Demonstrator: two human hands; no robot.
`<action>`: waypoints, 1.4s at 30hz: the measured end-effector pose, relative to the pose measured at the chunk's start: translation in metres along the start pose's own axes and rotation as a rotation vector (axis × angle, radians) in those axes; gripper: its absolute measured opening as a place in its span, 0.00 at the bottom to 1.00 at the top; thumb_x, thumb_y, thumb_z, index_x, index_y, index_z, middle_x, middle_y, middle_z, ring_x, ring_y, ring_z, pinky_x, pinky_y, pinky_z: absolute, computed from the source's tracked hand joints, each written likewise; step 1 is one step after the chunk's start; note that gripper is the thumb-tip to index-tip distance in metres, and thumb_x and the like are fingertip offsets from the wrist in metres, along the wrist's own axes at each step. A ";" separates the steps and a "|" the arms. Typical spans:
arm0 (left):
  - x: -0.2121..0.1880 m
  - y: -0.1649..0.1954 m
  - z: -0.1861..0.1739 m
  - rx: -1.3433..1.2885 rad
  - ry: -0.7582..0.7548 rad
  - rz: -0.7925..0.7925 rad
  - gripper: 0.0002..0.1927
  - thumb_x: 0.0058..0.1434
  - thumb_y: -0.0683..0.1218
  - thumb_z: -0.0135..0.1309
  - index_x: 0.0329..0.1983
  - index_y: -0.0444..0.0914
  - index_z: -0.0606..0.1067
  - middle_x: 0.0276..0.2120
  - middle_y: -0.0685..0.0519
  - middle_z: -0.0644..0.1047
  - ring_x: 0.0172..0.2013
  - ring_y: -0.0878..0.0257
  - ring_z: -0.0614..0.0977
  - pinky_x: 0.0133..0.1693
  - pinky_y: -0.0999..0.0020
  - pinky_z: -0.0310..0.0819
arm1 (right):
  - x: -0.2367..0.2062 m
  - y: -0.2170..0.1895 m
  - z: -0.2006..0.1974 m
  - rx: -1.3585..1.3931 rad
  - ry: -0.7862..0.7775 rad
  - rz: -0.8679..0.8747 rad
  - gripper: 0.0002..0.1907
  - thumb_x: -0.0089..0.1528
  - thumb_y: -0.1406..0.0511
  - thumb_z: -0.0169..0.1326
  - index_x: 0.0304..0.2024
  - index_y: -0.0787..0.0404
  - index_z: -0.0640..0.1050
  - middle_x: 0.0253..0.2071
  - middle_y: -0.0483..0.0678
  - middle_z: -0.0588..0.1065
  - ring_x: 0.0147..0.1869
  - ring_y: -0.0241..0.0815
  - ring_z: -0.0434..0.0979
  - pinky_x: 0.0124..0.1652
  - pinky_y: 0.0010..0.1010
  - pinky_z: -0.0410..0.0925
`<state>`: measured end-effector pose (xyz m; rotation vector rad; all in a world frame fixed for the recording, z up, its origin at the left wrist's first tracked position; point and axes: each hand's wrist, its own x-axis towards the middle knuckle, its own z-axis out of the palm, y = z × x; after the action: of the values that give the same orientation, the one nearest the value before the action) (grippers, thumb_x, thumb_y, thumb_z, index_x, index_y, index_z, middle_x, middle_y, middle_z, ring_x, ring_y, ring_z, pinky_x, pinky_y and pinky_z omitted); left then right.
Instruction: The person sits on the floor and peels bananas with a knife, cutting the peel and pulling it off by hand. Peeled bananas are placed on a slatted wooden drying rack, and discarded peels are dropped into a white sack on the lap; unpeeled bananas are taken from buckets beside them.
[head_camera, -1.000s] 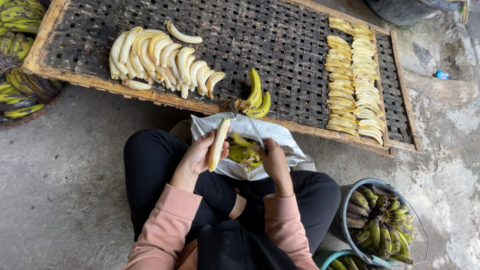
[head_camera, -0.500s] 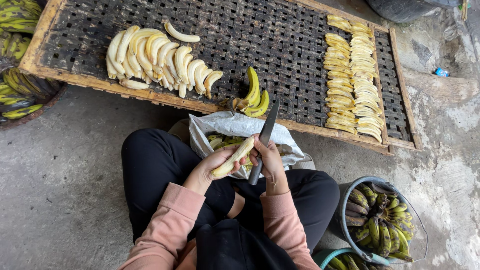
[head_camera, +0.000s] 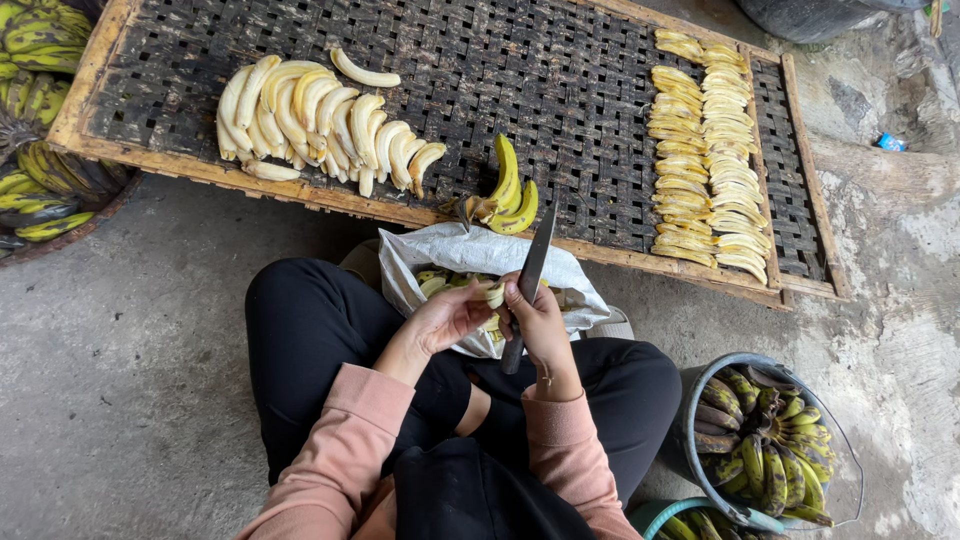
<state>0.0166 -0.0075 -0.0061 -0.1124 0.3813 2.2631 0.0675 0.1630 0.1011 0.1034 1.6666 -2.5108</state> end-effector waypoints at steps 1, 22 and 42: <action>0.001 0.001 -0.003 0.009 0.013 0.038 0.20 0.73 0.47 0.56 0.60 0.28 0.72 0.52 0.39 0.77 0.51 0.53 0.81 0.55 0.61 0.80 | -0.001 -0.002 0.000 -0.019 0.012 0.000 0.09 0.71 0.64 0.49 0.45 0.65 0.74 0.27 0.45 0.69 0.25 0.33 0.66 0.23 0.25 0.62; -0.006 0.023 0.034 -0.152 0.151 0.597 0.20 0.69 0.49 0.51 0.63 0.43 0.69 0.54 0.54 0.75 0.56 0.62 0.77 0.59 0.39 0.75 | 0.001 -0.014 0.025 -0.827 0.142 -0.504 0.19 0.62 0.72 0.60 0.55 0.68 0.75 0.46 0.51 0.77 0.43 0.41 0.77 0.42 0.28 0.70; -0.018 0.011 0.053 0.316 0.282 0.470 0.23 0.67 0.47 0.57 0.65 0.41 0.70 0.53 0.50 0.78 0.53 0.63 0.79 0.54 0.59 0.75 | -0.003 -0.018 0.011 -0.541 0.283 -0.346 0.05 0.68 0.72 0.53 0.46 0.64 0.76 0.31 0.42 0.74 0.27 0.28 0.67 0.27 0.22 0.61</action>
<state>0.0220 -0.0110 0.0501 -0.1940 0.9979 2.6146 0.0683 0.1597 0.1227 0.1300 2.6197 -2.2269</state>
